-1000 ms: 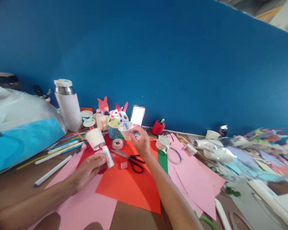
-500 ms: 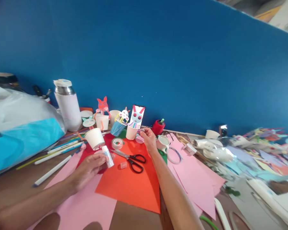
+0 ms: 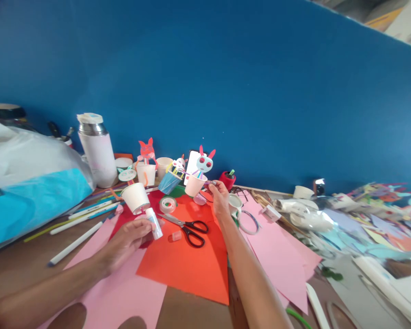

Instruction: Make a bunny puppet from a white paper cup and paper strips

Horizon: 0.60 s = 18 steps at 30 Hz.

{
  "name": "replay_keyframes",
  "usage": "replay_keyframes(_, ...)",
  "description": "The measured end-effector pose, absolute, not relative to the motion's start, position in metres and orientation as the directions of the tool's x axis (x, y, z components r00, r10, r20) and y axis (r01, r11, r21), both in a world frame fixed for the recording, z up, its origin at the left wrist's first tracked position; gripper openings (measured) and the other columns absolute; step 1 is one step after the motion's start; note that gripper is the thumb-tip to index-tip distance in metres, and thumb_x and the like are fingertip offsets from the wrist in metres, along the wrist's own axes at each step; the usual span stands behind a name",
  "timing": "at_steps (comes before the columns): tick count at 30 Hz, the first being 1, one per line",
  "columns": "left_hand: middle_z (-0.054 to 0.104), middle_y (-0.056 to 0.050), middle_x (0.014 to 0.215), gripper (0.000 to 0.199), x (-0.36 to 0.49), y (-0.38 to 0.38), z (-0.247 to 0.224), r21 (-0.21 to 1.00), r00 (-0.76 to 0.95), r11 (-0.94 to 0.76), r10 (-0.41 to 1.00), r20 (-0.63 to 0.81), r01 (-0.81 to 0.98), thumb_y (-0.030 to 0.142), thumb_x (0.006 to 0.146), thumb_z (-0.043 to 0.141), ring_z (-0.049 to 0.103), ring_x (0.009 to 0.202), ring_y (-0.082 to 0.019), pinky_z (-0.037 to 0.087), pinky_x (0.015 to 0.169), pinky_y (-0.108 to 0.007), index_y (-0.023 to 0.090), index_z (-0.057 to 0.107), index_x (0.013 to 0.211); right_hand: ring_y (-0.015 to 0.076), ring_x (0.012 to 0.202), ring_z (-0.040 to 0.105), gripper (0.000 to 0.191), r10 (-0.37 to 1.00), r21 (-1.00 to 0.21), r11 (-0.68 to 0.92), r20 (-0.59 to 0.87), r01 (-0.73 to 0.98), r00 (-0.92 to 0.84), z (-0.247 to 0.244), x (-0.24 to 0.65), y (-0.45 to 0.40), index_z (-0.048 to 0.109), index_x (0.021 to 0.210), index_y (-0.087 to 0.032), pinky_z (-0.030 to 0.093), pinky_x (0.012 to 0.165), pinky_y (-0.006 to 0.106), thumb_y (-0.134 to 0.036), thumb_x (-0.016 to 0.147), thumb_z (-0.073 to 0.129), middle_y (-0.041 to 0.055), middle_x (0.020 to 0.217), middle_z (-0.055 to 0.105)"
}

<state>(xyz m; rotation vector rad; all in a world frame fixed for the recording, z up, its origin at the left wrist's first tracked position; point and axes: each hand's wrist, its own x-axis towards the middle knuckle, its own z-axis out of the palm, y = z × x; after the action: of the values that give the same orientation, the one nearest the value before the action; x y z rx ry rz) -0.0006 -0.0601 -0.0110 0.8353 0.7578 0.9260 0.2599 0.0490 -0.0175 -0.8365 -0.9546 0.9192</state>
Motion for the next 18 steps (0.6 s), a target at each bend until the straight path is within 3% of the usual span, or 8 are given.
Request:
replay_keyframes(8, 0.065, -0.003, 0.072, 0.014, 0.0, -0.061, -0.01, 0.845, 0.401, 0.358, 0.896, -0.192, -0.397, 0.026, 0.072, 0.062, 0.056, 0.065, -0.012, 0.034, 0.056, -0.021, 0.015, 0.059, 0.065, 0.0112, 0.06, 0.058, 0.008, 0.902, -0.919, 0.323, 0.228, -0.225, 0.366, -0.019, 0.272, 0.052, 0.052, 0.068, -0.019, 0.046, 0.053, 0.022, -0.022, 0.062, 0.056, -0.0036, 0.066, 0.06)
replay_keyframes(14, 0.063, -0.002, 0.065, 0.015, 0.0, -0.06, -0.008, 0.851, 0.393, 0.35, 0.9, -0.188, -0.392, 0.027, 0.07, 0.063, 0.053, 0.06, -0.01, 0.032, 0.053, -0.021, 0.015, 0.059, 0.063, 0.0097, 0.055, 0.055, 0.009, 0.916, -0.935, 0.299, 0.226, -0.189, 0.331, -0.022, 0.266, 0.049, 0.053, 0.068, -0.019, 0.045, 0.052, 0.021, -0.022, 0.061, 0.056, -0.0046, 0.064, 0.058)
replay_keyframes(18, 0.064, -0.004, 0.071, 0.015, -0.001, -0.061, -0.007, 0.862, 0.401, 0.351, 0.895, -0.195, -0.365, 0.028, 0.072, 0.062, 0.056, 0.066, -0.013, 0.035, 0.059, -0.023, 0.014, 0.06, 0.065, 0.0099, 0.055, 0.055, 0.009, 0.927, -0.952, 0.269, 0.216, -0.144, 0.308, -0.023, 0.262, 0.047, 0.055, 0.069, -0.019, 0.045, 0.053, 0.022, -0.023, 0.061, 0.057, -0.004, 0.064, 0.059)
